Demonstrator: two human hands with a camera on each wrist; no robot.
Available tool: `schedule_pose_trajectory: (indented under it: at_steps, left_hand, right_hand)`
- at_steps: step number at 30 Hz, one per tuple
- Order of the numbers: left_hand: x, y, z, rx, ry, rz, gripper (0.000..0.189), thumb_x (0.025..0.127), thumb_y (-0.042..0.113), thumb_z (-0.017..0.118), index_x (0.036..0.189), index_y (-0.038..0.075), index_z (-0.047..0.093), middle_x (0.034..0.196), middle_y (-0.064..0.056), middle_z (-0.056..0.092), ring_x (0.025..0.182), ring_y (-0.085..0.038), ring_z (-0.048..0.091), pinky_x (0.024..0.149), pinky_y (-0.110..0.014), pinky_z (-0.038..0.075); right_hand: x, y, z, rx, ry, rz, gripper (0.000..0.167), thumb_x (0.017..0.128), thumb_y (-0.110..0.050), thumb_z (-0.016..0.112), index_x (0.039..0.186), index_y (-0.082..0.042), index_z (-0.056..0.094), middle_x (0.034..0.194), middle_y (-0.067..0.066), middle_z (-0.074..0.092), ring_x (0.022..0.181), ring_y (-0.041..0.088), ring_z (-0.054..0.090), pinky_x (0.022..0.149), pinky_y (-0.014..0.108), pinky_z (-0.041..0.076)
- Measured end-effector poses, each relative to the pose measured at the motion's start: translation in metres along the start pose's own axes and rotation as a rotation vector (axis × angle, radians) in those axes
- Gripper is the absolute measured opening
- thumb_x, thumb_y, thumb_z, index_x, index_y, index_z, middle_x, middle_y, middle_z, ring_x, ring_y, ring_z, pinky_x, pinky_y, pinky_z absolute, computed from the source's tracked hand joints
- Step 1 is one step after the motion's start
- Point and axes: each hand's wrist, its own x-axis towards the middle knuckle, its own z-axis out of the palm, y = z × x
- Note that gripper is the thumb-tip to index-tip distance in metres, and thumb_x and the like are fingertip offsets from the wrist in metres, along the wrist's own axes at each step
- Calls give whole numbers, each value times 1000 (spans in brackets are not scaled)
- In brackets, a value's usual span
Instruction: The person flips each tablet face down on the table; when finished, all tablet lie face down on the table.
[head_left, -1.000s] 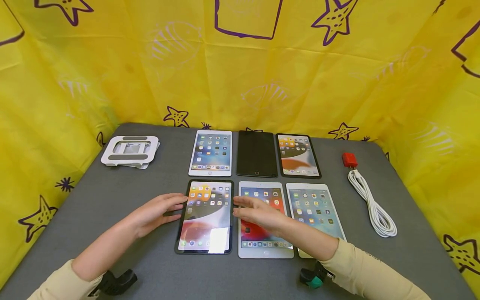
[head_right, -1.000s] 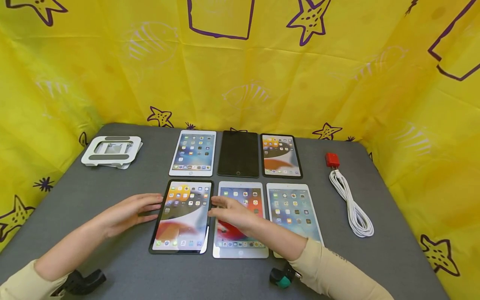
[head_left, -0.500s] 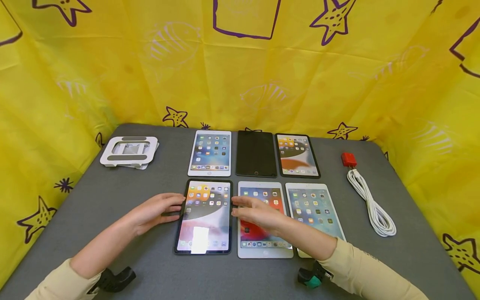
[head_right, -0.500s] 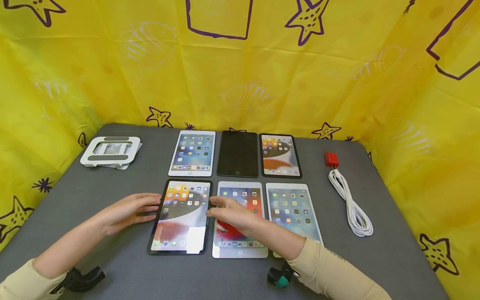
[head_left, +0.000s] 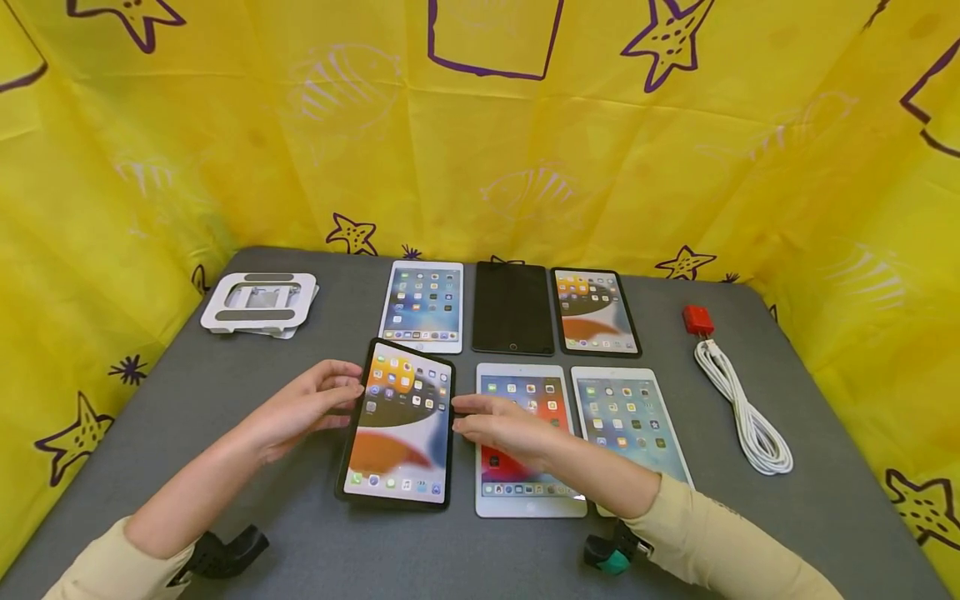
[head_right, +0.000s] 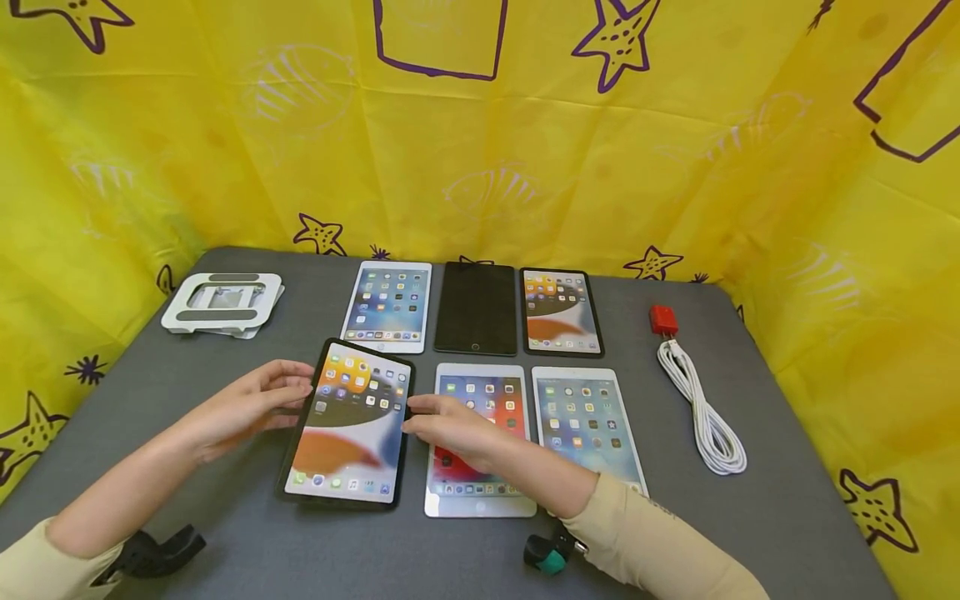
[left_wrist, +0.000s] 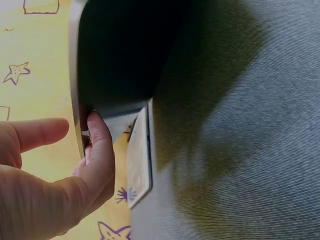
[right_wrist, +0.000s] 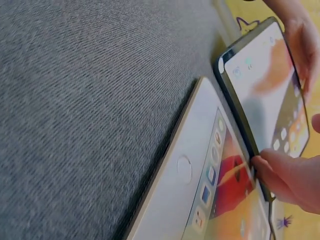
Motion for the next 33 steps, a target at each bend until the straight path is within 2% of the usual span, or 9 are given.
schedule_pose_trajectory:
  at_steps: [8, 13, 22, 24, 27, 30, 33]
  left_hand:
    - [-4, 10, 3, 87, 41, 35, 57, 96, 16, 61, 139, -6, 30, 134, -26, 38, 104, -24, 55, 89, -41, 51]
    - [-6, 16, 9, 71, 34, 49, 58, 96, 17, 62, 139, -7, 31, 137, -28, 37, 105, -24, 56, 88, -40, 51]
    - [-5, 28, 20, 41, 29, 61, 59, 96, 23, 64, 138, -5, 33, 132, -24, 43, 101, -25, 58, 85, -38, 54]
    - [-4, 30, 23, 40, 33, 59, 60, 95, 24, 64, 139, -4, 34, 131, -23, 44, 101, -25, 59, 84, -39, 54]
    - [-2, 30, 28, 41, 42, 63, 60, 95, 25, 64, 139, -3, 35, 130, -23, 45, 101, -25, 60, 83, -40, 55]
    - [0, 29, 33, 32, 55, 74, 57, 95, 24, 64, 138, -3, 37, 128, -23, 47, 101, -26, 60, 81, -39, 55]
    - [2, 28, 36, 30, 74, 89, 55, 95, 22, 64, 137, -4, 39, 128, -23, 47, 103, -32, 59, 79, -39, 55]
  right_hand:
    - [4, -1, 9, 83, -26, -2, 56, 95, -8, 54, 144, 9, 34, 148, 23, 36, 131, 35, 45, 109, 44, 35]
    - [5, -2, 13, 108, -42, 8, 54, 97, -7, 52, 146, 8, 33, 149, 23, 35, 131, 35, 44, 108, 44, 37]
    - [8, 0, 23, 178, -73, 21, 58, 96, -8, 53, 147, 6, 30, 151, 22, 30, 138, 36, 33, 107, 46, 37]
    - [9, 0, 24, 148, -70, 15, 58, 95, -9, 53, 147, 4, 31, 151, 20, 32, 136, 35, 35, 106, 46, 39]
    - [12, -7, 23, 63, -22, -21, 56, 95, -12, 55, 146, 0, 36, 148, 16, 37, 133, 32, 41, 105, 46, 40]
    - [15, -21, 21, -18, 58, -107, 52, 98, -19, 56, 146, -6, 41, 147, 13, 41, 128, 32, 47, 106, 47, 39]
    - [22, -38, 21, -75, 135, -213, 51, 99, -26, 55, 147, -13, 41, 147, 11, 43, 131, 30, 46, 107, 50, 37]
